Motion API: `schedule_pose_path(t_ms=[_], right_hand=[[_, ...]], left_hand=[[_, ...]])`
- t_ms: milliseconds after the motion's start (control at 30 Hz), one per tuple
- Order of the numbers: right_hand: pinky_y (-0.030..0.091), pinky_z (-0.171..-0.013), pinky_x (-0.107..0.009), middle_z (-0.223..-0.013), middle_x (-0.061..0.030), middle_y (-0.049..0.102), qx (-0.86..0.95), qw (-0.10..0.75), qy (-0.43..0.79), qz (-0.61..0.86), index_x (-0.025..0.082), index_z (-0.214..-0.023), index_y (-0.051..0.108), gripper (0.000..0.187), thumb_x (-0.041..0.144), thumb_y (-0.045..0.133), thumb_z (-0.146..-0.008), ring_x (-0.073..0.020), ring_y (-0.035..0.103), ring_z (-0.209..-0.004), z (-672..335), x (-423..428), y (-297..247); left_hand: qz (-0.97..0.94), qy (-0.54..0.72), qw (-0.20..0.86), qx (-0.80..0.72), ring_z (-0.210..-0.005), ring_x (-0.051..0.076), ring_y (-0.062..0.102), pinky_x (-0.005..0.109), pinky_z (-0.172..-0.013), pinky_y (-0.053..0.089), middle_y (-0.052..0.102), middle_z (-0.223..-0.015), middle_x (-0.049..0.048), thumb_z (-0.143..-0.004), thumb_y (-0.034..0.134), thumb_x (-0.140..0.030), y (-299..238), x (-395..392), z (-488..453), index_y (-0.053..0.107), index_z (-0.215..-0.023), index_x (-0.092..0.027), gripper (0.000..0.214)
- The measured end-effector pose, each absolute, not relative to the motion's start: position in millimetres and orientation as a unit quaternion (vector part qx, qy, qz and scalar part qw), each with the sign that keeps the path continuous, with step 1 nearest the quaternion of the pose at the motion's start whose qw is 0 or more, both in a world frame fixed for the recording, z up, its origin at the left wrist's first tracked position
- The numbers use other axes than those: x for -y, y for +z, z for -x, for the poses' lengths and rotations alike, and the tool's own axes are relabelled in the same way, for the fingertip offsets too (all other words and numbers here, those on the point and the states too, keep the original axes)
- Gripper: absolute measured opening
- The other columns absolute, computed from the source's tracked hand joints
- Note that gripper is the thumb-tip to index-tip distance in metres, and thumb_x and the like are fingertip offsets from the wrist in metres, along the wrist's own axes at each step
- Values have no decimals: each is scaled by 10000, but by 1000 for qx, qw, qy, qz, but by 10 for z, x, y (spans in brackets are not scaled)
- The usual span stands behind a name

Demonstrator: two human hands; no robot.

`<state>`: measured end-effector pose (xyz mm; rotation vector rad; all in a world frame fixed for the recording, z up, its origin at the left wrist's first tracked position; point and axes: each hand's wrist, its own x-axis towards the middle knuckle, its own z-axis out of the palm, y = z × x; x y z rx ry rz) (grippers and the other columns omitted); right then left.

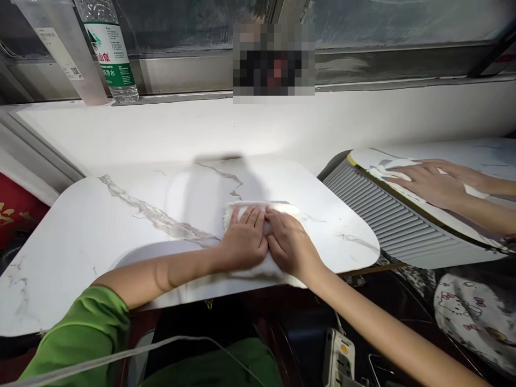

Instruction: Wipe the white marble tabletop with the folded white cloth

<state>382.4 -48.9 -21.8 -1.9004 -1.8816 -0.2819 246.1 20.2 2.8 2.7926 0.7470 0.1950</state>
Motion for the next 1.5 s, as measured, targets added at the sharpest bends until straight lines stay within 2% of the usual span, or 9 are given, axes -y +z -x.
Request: schedule_pose_path(t_ms=[200, 367, 533, 667, 833, 1067, 1267, 1500], right_hand=[[486, -968, -469, -1152, -213, 685, 670, 205, -76, 709, 49, -1202, 583, 446, 170, 367, -831, -340, 624, -1083, -4092, -459, -156], [485, -910, -409, -1096, -185, 704, 697, 186, -70, 688, 106, -1132, 599, 379, 148, 361, -840, -308, 636, -1023, -4252, -1298, -91], [484, -855, -394, -1083, -170, 707, 718, 200, -68, 663, 135, -1100, 598, 353, 144, 370, -831, -305, 635, -983, -4336, -1644, -116], [472, -906, -397, -1088, -178, 705, 718, 213, -70, 659, 110, -1124, 597, 369, 139, 368, -836, -298, 633, -1010, -4305, -1556, -180], [438, -1018, -430, -1218, -187, 676, 716, 229, -82, 655, 84, -1197, 591, 417, 136, 352, -859, -300, 605, -1146, -4051, -1219, -220], [380, -1119, -467, -1347, -198, 614, 721, 221, -84, 651, 36, -1263, 585, 473, 142, 322, -885, -303, 532, -1298, -3424, -306, -187], [383, -1136, -482, -1369, -184, 603, 759, 233, -84, 602, 65, -1242, 600, 451, 153, 343, -882, -286, 517, -1326, -3083, 336, -178], [415, -1099, -479, -1301, -187, 641, 762, 262, -34, 591, 86, -1170, 603, 405, 134, 343, -862, -287, 559, -1264, -3118, 139, -109]], left_hand=[[-946, 83, 122, -289, -1482, 216, 288, 450, -1240, 129, 346, -1590, 130, -975, 285, -247, 40, -1045, -2770, 348, -1498, -60, 559], [-926, 88, 111, -351, -1483, 212, 272, 425, -1241, 116, 343, -1594, 116, -990, 273, -236, 42, -1715, -2943, 318, -1515, -44, 560], [-912, 104, 113, -380, -1487, 216, 259, 454, -1244, 112, 339, -1596, 105, -1000, 244, -225, -3, -1972, -2993, 308, -1521, -43, 555], [-916, 98, 106, -373, -1496, 217, 239, 462, -1246, 107, 318, -1606, 99, -1004, 237, -229, -13, -1907, -2931, 307, -1525, -52, 555], [-922, 66, 102, -367, -1510, 224, 210, 459, -1244, 106, 265, -1625, 117, -1008, 234, -244, 30, -1633, -2687, 275, -1538, -47, 567], [-937, 46, 78, -338, -1510, 267, 217, 503, -1237, 118, 291, -1603, 177, -987, 247, -226, 76, -812, -2081, 308, -1512, 3, 577], [-954, 34, 46, -295, -1504, 353, 190, 532, -1237, 95, 295, -1577, 253, -965, 317, -248, 85, -215, -1649, 333, -1476, 86, 610], [-938, 33, 82, -335, -1503, 352, 193, 516, -1235, 135, 284, -1586, 247, -943, 360, -258, 103, -385, -1697, 357, -1469, 45, 607]])
